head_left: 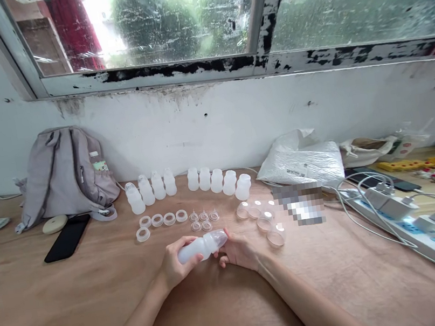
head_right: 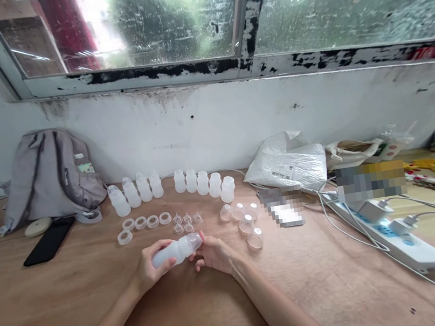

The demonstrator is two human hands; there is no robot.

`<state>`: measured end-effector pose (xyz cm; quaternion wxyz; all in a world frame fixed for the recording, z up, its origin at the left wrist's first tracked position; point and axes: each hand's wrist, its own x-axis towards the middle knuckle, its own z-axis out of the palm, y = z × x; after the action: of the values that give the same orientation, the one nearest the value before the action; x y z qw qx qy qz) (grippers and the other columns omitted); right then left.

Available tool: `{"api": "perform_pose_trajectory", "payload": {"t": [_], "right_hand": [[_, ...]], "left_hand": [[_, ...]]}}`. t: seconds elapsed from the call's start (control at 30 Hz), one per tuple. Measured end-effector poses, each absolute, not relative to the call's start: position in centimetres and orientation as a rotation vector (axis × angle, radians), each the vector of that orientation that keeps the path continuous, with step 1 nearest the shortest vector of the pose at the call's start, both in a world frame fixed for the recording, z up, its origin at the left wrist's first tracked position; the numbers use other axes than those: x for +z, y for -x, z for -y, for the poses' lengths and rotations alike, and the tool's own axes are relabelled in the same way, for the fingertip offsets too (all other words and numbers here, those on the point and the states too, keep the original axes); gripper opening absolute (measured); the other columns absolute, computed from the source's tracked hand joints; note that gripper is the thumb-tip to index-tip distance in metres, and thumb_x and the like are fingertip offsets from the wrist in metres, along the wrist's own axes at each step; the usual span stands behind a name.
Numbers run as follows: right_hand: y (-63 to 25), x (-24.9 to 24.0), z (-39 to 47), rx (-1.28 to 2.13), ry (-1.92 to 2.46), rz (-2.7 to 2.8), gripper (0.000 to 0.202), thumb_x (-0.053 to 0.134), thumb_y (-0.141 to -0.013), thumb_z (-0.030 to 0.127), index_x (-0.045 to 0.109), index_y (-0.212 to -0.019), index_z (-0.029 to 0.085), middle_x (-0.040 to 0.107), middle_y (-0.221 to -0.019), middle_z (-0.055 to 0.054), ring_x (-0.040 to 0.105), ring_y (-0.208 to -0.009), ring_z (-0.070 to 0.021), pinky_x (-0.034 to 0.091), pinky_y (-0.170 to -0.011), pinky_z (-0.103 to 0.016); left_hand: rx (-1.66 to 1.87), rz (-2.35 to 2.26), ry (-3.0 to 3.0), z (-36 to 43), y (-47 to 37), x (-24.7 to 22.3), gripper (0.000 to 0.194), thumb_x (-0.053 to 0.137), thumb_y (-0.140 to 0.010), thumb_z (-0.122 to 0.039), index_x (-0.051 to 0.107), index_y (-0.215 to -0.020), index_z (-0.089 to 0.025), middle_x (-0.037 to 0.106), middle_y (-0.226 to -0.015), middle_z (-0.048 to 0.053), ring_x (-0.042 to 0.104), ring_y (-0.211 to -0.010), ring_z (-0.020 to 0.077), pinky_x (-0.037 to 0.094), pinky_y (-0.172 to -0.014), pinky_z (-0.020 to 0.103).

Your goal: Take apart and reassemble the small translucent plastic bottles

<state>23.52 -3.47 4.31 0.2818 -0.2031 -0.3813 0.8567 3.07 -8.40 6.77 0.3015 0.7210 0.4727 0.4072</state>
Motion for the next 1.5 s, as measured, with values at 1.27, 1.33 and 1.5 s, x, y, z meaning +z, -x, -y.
{"api": "perform_pose_trajectory", "payload": {"t": [1.27, 1.33, 1.5], "right_hand": [[-22.7, 4.8, 2.7, 1.911, 0.706, 0.874, 0.027, 0.050, -0.079, 0.040, 0.060, -0.085, 0.015, 0.054, -0.065, -0.002, 0.049, -0.052, -0.0105, 0.041, -0.050, -0.025], [-22.6, 4.8, 2.7, 1.907, 0.697, 0.875, 0.027, 0.051, -0.078, 0.040, 0.060, -0.085, 0.015, 0.054, -0.064, -0.002, 0.049, -0.051, -0.0101, 0.042, -0.049, -0.025], [-22.5, 4.5, 2.7, 1.898, 0.682, 0.888, 0.027, 0.053, -0.077, 0.040, 0.060, -0.084, 0.015, 0.053, -0.063, -0.001, 0.049, -0.050, -0.0097, 0.042, -0.048, -0.025]], "left_hand": [[1.373, -1.699, -2.146, 4.2, -0.8, 9.5, 0.052, 0.059, -0.069, -0.039, 0.041, -0.114, -0.022, 0.052, -0.105, 0.006, 0.056, -0.080, 0.0164, 0.045, -0.075, 0.031], [1.205, -1.654, -2.242, 3.1, -0.4, 11.3, 0.037, 0.057, -0.070, -0.039, 0.050, -0.102, -0.022, 0.058, -0.094, 0.003, 0.057, -0.072, 0.0155, 0.046, -0.067, 0.028], [1.148, -1.701, -2.386, -1.5, 0.2, 15.4, 0.038, 0.055, -0.070, -0.044, 0.052, -0.099, -0.020, 0.062, -0.090, 0.004, 0.058, -0.081, 0.0187, 0.045, -0.071, 0.028]]}}
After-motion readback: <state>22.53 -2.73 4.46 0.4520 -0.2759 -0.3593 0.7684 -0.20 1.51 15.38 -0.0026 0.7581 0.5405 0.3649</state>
